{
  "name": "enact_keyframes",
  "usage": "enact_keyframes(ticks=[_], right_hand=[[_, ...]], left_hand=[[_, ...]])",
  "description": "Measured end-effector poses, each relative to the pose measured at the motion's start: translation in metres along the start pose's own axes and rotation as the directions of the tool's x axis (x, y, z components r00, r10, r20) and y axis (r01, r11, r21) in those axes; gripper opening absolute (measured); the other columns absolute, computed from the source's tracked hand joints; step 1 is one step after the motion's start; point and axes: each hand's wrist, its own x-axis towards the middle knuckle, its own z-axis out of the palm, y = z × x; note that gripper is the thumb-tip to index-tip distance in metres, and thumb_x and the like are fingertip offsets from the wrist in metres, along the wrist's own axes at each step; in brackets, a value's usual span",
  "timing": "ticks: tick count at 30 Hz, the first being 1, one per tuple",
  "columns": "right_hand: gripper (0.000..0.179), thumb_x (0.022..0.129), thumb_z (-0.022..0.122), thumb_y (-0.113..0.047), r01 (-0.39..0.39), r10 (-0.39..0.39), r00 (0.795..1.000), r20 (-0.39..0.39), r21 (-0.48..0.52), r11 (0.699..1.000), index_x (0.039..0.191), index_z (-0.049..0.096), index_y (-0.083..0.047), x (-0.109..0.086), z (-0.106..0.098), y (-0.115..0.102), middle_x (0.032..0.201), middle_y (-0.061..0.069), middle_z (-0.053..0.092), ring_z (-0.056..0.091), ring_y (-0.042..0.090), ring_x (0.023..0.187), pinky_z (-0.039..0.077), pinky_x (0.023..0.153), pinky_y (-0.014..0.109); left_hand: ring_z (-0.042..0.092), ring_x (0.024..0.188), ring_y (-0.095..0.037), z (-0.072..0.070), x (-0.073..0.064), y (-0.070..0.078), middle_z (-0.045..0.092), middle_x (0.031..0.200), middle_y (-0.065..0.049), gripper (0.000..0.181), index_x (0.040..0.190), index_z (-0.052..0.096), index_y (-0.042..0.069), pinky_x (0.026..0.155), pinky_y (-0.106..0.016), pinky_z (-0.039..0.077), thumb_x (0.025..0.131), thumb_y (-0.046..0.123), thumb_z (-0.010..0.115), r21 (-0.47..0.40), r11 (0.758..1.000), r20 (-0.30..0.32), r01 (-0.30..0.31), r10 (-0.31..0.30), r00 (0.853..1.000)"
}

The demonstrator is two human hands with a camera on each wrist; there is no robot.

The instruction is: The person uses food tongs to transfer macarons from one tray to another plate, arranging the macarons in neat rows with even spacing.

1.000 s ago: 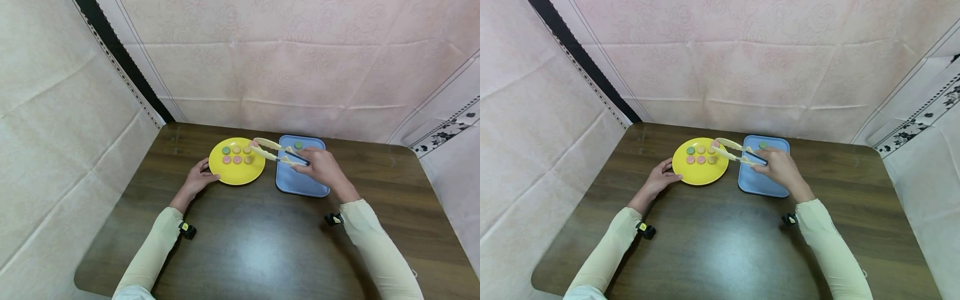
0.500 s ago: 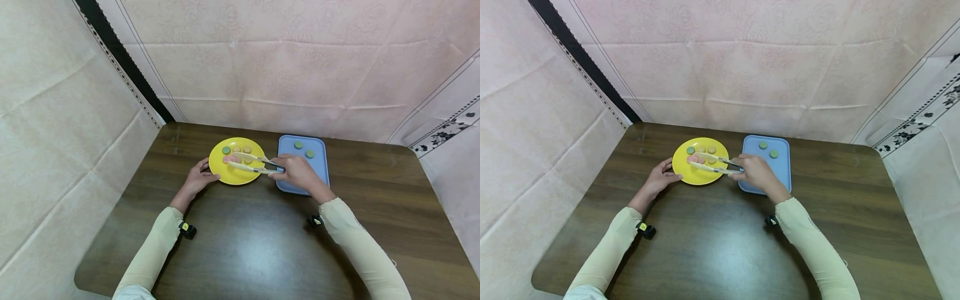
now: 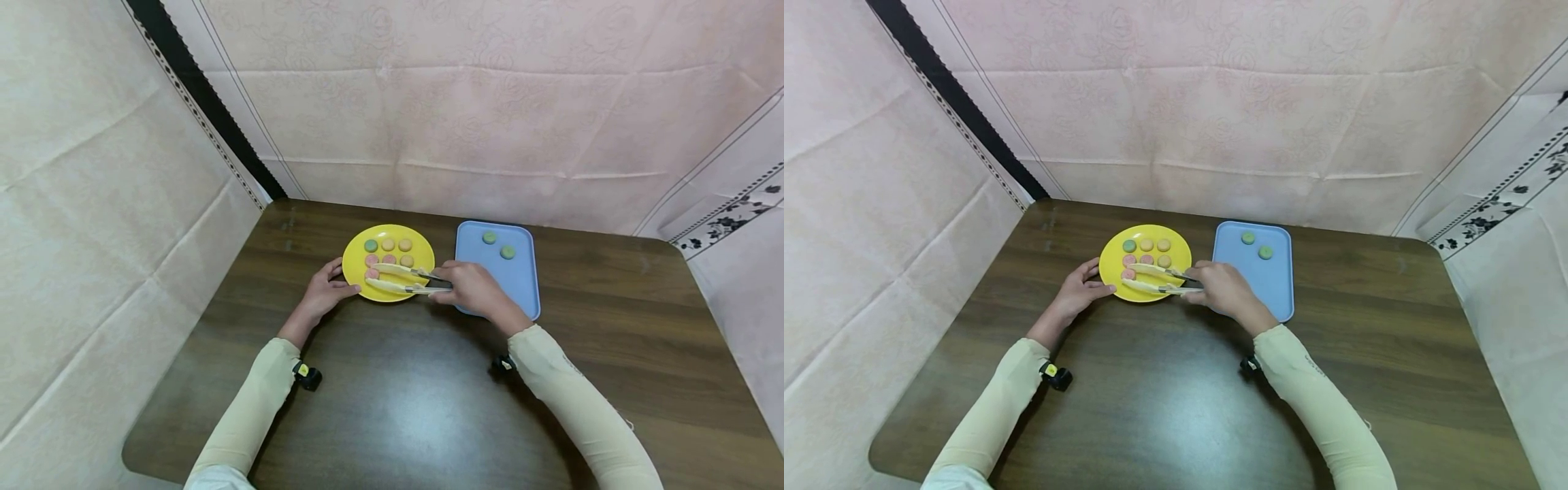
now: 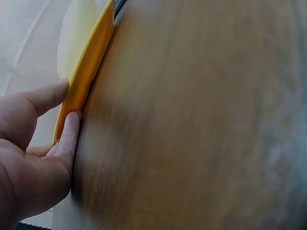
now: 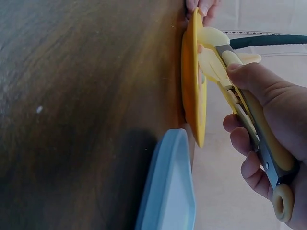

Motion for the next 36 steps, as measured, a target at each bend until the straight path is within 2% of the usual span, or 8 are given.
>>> enact_keyframes(ticks=[6,10,18,22,26,30,36], right_hand=[[0.046,0.090,0.080,-0.034,-0.026,0.026,0.999,0.025,-0.010,1.000,0.122,0.074,-0.002,0.002,0.006,0.001,0.100,0.010,0.072,0.063,0.017,0.077,0.056,0.070,0.038],[0.047,0.090,0.080,-0.035,-0.026,0.026,1.000,0.015,-0.008,1.000,0.122,0.074,-0.001,-0.002,0.003,0.002,0.100,0.011,0.072,0.065,0.019,0.079,0.057,0.072,0.039],[0.047,0.088,0.081,-0.033,-0.060,0.060,0.998,-0.028,0.024,0.998,0.124,0.073,-0.004,-0.015,-0.015,0.005,0.104,0.010,0.073,0.063,0.018,0.082,0.055,0.072,0.038],[0.050,0.088,0.082,-0.033,-0.079,0.081,0.996,-0.041,0.048,0.996,0.127,0.072,-0.004,-0.024,-0.025,0.012,0.103,0.009,0.072,0.059,0.015,0.078,0.054,0.068,0.035],[0.054,0.087,0.083,-0.034,-0.105,0.108,0.992,-0.069,0.042,0.994,0.128,0.071,-0.002,-0.033,-0.036,0.023,0.108,0.012,0.073,0.062,0.020,0.080,0.054,0.069,0.039],[0.059,0.086,0.083,-0.035,-0.163,0.167,0.982,-0.091,0.049,0.985,0.131,0.068,0.001,-0.045,-0.048,0.033,0.119,0.017,0.071,0.065,0.028,0.093,0.054,0.076,0.046],[0.063,0.084,0.086,-0.032,-0.276,0.282,0.949,-0.139,0.059,0.959,0.133,0.066,0.003,-0.068,-0.067,0.049,0.125,0.020,0.068,0.063,0.031,0.096,0.054,0.080,0.049]], left_hand=[[0.060,0.120,-0.032,0.000,0.002,-0.002,0.043,0.153,-0.014,0.087,0.161,0.030,0.013,0.090,-0.032,0.054,0.090,0.015,0.080,-0.006,1.000,-0.002,0.000,0.000,1.000],[0.060,0.120,-0.032,0.000,0.003,-0.002,0.043,0.153,-0.014,0.087,0.161,0.030,0.013,0.090,-0.032,0.055,0.090,0.015,0.080,-0.006,1.000,0.000,-0.001,0.001,1.000],[0.060,0.120,-0.032,0.000,0.001,-0.003,0.043,0.153,-0.015,0.087,0.161,0.029,0.013,0.088,-0.032,0.054,0.091,0.016,0.080,0.004,1.000,0.004,-0.012,0.012,1.000],[0.060,0.120,-0.032,0.000,0.001,-0.003,0.043,0.153,-0.016,0.088,0.161,0.029,0.012,0.090,-0.032,0.054,0.090,0.016,0.080,0.004,1.000,0.002,-0.018,0.018,1.000],[0.060,0.121,-0.032,0.000,0.002,-0.003,0.043,0.153,-0.015,0.087,0.161,0.030,0.013,0.091,-0.034,0.054,0.090,0.016,0.080,0.005,1.000,0.001,-0.016,0.016,1.000],[0.059,0.121,-0.032,0.000,0.003,-0.004,0.043,0.153,-0.015,0.087,0.161,0.030,0.013,0.090,-0.034,0.054,0.090,0.016,0.080,0.005,1.000,0.006,-0.016,0.016,1.000],[0.059,0.120,-0.032,-0.001,0.004,-0.005,0.043,0.153,-0.015,0.087,0.161,0.030,0.013,0.088,-0.031,0.054,0.090,0.017,0.081,-0.001,1.000,0.008,-0.017,0.017,1.000]])
